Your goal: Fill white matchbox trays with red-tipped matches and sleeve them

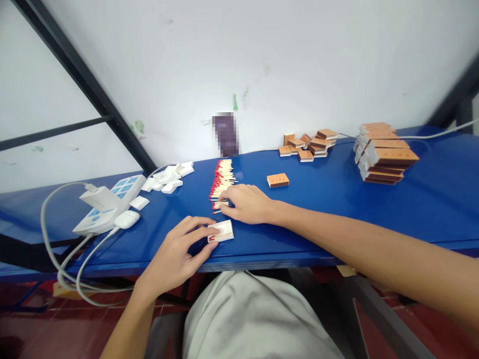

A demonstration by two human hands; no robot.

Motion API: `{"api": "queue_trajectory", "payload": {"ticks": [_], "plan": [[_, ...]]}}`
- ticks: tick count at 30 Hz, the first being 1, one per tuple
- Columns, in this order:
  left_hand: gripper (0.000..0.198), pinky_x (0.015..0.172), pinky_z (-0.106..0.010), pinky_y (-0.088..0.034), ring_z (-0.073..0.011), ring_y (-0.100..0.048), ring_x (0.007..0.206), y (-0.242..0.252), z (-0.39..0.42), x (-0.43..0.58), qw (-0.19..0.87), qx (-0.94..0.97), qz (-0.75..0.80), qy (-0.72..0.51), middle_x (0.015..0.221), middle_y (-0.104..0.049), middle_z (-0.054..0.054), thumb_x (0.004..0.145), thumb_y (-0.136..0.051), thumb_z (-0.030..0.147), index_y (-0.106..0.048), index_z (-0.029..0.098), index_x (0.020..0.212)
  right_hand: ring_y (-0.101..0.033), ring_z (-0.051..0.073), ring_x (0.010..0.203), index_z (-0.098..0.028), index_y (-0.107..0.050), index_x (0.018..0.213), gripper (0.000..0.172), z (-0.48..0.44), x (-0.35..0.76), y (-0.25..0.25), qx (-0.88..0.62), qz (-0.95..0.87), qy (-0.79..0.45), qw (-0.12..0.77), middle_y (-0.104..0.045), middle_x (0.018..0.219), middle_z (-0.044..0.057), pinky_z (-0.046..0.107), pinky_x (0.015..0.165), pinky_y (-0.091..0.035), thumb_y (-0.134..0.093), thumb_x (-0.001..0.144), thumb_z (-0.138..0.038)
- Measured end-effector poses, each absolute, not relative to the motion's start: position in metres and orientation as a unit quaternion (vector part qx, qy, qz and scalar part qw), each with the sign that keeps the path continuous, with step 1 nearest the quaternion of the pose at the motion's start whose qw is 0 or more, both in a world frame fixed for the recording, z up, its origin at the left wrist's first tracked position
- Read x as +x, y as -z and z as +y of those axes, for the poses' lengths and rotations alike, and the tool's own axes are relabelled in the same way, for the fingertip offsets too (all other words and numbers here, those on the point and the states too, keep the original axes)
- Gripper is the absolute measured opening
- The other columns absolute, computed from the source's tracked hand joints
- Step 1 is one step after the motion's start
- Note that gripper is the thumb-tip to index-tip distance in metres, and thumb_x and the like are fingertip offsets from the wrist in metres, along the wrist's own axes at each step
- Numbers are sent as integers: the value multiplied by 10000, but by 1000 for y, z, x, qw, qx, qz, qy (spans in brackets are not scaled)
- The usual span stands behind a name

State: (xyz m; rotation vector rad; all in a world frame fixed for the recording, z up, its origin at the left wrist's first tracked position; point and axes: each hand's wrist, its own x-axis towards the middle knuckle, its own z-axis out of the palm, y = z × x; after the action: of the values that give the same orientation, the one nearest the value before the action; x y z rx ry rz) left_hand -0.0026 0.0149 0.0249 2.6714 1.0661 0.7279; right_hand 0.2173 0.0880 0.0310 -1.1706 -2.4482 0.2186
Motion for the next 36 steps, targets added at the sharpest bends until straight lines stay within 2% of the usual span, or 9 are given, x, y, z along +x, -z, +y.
{"api": "queue_trajectory", "payload": {"ticks": [19, 21, 24, 27, 32, 36], "plan": [[176, 969, -395, -441, -207, -568, 1027, -26, 14, -3, 89, 897, 359, -242, 1200, -620, -47, 971, -541, 248, -656, 234, 1104, -643, 192, 853, -211, -719, 1032, 270, 90, 218, -29, -414, -881, -70, 217, -739, 963, 41, 279, 717, -394, -500, 934, -334], [218, 973, -391, -442, -211, -566, 1044, -27, 14, -3, 93, 897, 358, -242, 1205, -627, -46, 974, -538, 250, -625, 240, 1174, -639, 185, 849, -208, -717, 1025, 261, 89, 218, -30, -413, -880, -76, 222, -739, 971, 40, 275, 713, -387, -506, 930, -329], [382, 988, -393, -441, -216, -562, 1056, -27, 13, -3, 95, 893, 364, -247, 1212, -630, -48, 975, -542, 261, -504, 252, 1355, -624, 167, 806, -202, -716, 981, 240, 89, 217, -32, -413, -877, -91, 227, -735, 936, 36, 265, 684, -370, -514, 926, -319], [463, 1003, -402, -438, -217, -558, 1052, -27, 13, -3, 94, 889, 377, -245, 1216, -617, -48, 971, -546, 274, -435, 265, 1421, -600, 150, 744, -203, -717, 942, 233, 88, 217, -34, -418, -876, -99, 220, -725, 887, 30, 261, 646, -344, -516, 925, -321], [452, 1033, -409, -435, -235, -510, 1160, -27, 15, -2, 93, 877, 405, -239, 1284, -570, -59, 938, -589, 310, -492, 238, 1374, -594, 152, 738, -209, -723, 981, 244, 88, 216, -34, -427, -874, -85, 215, -723, 895, 32, 261, 640, -335, -522, 923, -333], [399, 1040, -438, -437, -254, -499, 1160, -28, 15, -1, 84, 875, 417, -231, 1272, -572, -75, 921, -603, 322, -560, 216, 1304, -620, 169, 797, -209, -734, 1002, 250, 89, 216, -32, -417, -880, -83, 215, -733, 911, 39, 265, 693, -366, -522, 925, -317]]}}
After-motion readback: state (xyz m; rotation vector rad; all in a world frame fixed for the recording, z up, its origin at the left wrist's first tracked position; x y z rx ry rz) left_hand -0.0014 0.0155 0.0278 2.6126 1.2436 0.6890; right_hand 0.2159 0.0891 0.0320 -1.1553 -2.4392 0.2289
